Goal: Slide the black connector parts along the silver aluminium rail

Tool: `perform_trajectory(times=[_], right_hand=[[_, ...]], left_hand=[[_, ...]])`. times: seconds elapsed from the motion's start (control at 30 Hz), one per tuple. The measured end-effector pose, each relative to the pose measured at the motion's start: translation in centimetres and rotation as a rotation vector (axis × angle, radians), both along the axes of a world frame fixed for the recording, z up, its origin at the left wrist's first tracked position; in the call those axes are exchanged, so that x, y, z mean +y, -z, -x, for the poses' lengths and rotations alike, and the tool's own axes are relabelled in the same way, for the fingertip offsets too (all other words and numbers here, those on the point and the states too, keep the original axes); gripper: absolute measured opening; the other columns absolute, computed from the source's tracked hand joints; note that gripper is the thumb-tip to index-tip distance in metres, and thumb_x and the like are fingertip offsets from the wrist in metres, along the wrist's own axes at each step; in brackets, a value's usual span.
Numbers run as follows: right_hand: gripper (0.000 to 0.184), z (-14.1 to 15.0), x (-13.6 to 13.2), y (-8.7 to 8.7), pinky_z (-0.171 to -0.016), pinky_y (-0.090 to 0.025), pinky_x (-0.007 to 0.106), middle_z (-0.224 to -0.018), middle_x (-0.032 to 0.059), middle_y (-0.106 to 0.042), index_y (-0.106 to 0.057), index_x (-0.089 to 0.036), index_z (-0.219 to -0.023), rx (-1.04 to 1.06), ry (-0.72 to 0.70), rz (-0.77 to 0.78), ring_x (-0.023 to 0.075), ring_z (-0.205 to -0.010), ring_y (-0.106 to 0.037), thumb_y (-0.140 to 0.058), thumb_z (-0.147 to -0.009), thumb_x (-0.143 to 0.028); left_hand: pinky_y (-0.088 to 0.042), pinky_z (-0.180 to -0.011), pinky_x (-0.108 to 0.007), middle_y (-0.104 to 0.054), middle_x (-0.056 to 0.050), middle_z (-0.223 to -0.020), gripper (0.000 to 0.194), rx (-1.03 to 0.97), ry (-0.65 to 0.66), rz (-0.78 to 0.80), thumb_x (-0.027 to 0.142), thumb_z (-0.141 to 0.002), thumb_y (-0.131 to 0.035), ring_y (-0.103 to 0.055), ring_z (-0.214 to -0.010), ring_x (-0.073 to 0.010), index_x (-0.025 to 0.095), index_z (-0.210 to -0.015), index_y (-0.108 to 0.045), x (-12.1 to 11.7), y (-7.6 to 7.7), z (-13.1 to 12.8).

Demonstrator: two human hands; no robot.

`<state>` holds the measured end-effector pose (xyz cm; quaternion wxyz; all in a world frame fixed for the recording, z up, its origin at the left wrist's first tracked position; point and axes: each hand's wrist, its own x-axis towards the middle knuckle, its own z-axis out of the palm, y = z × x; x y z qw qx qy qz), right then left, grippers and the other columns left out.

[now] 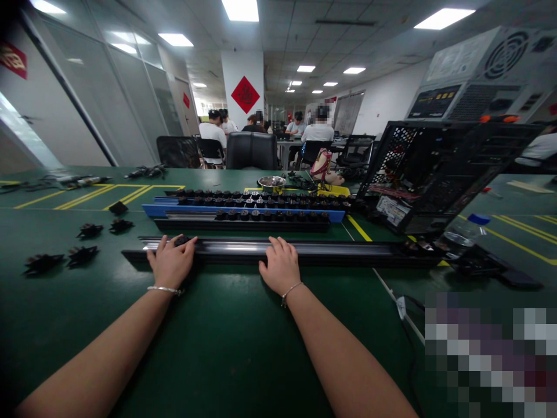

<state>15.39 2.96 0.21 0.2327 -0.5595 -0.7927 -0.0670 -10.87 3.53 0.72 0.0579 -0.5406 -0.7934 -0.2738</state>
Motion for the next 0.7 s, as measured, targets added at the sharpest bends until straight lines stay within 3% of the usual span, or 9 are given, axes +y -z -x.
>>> perform_trajectory(times=[0.2, 0.53, 0.7], right_hand=[[0.023, 0.0, 0.0, 0.0, -0.103, -0.027, 0.044, -0.135, 0.0086, -0.049, -0.061, -0.017, -0.093, -0.007, 0.001, -0.009, 0.0261, -0.126, -0.036, -0.053, -0.08, -0.034], [0.023, 0.0, -0.1, -0.1, -0.103, -0.026, 0.044, -0.135, 0.0088, -0.049, -0.061, -0.017, -0.093, -0.005, 0.001, 0.001, 0.0263, -0.127, -0.036, -0.052, -0.08, -0.034], [0.024, 0.0, -0.1, -0.2, -0.103, -0.026, 0.045, -0.135, 0.0088, -0.048, -0.061, -0.017, -0.094, -0.003, 0.0, 0.009, 0.0263, -0.127, -0.035, -0.051, -0.081, -0.034]], left_hand=[[-0.012, -0.105, -0.064, -0.055, -0.003, -0.13, 0.038, -0.003, -0.029, -0.032, 0.041, -0.087, -0.034, -0.03, -0.133, -0.0304, 0.037, -0.105, -0.067, 0.2, 0.3, 0.3], [-0.017, -0.106, -0.061, -0.05, -0.002, -0.135, 0.041, -0.182, -0.137, -0.008, 0.045, -0.086, -0.034, -0.027, -0.134, -0.0307, 0.032, -0.106, -0.067, 0.1, -1.0, 1.1], [-0.017, -0.106, -0.06, -0.052, -0.002, -0.133, 0.04, -0.188, -0.141, -0.041, 0.046, -0.086, -0.035, -0.028, -0.132, -0.0312, 0.033, -0.106, -0.067, 0.4, -0.5, 1.5]])
